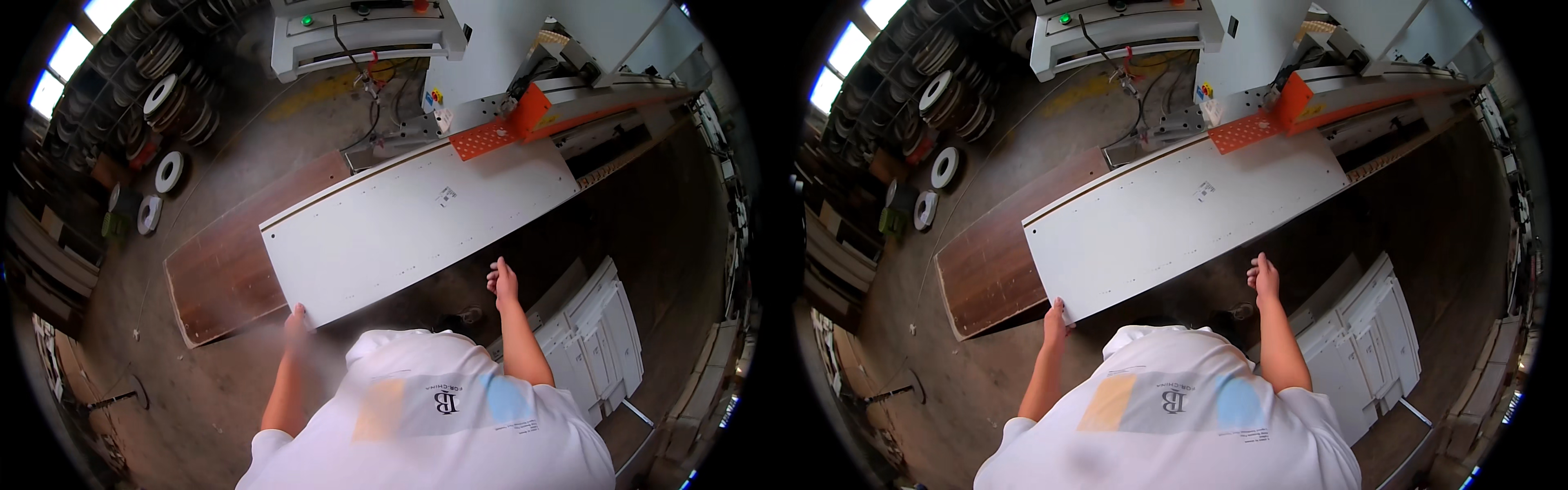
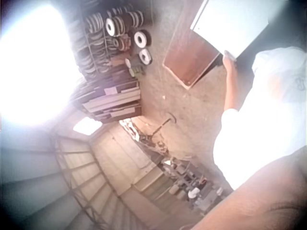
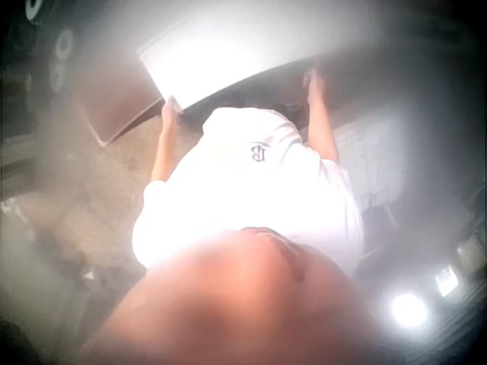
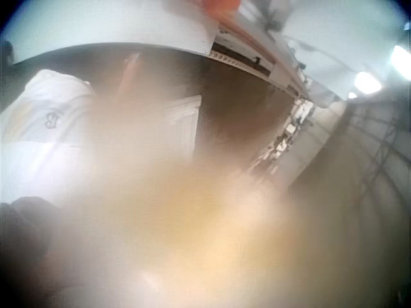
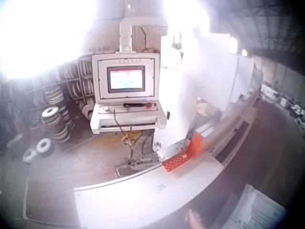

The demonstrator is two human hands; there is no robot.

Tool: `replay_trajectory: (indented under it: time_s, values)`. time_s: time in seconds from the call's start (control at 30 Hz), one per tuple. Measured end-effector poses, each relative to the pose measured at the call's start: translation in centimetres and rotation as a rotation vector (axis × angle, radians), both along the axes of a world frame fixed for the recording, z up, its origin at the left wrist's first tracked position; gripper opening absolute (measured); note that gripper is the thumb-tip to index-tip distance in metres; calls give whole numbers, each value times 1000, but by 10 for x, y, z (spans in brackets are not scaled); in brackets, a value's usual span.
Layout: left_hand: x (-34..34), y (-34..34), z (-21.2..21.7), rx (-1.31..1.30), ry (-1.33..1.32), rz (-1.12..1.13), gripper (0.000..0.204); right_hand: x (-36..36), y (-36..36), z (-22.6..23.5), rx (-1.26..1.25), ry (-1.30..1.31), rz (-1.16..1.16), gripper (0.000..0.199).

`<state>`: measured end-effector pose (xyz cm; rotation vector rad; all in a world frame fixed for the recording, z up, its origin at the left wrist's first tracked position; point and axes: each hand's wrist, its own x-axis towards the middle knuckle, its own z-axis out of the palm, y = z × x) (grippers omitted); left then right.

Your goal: The person repeatedly picks up white rectangular panels from a stack, places them onto a conveyor belt for processing, and then stacks the processed panels onto a separate pile. The task involves handling the panels one at a time in a continuous loop.

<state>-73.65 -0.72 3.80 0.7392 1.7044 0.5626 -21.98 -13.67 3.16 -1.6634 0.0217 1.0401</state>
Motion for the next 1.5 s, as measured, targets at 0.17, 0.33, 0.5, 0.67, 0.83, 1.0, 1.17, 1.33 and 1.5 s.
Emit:
replay_trajectory:
  time_s: [0.17,0.33,0.5,0.67,0.83,1.0,1.17,1.33,1.5]
  values:
    - [40,1,8,-69,-58,-95,48,-20,-87,-46,-152,36,84,41]
    - [85,2,27,-46,-141,-211,50,-42,-178,-83,-420,38,220,40]
    - [115,11,24,-94,-210,-375,49,-58,-226,-90,-437,99,154,39]
    - [158,20,24,-109,-167,-448,51,-78,-241,-93,-352,98,42,38]
    - [179,39,4,-43,63,-820,64,-77,-239,-80,-346,-33,149,42]
    - [212,51,29,157,469,-1290,64,-70,-253,-73,-370,-16,18,46]
    - [251,35,22,345,353,-1452,55,-68,-281,-98,-337,24,-129,47]
    - [324,-21,51,263,157,-1544,39,-69,-314,-135,-224,118,-370,44]
    - [383,-76,72,278,81,-1751,27,-43,-346,-141,-269,194,-400,44]
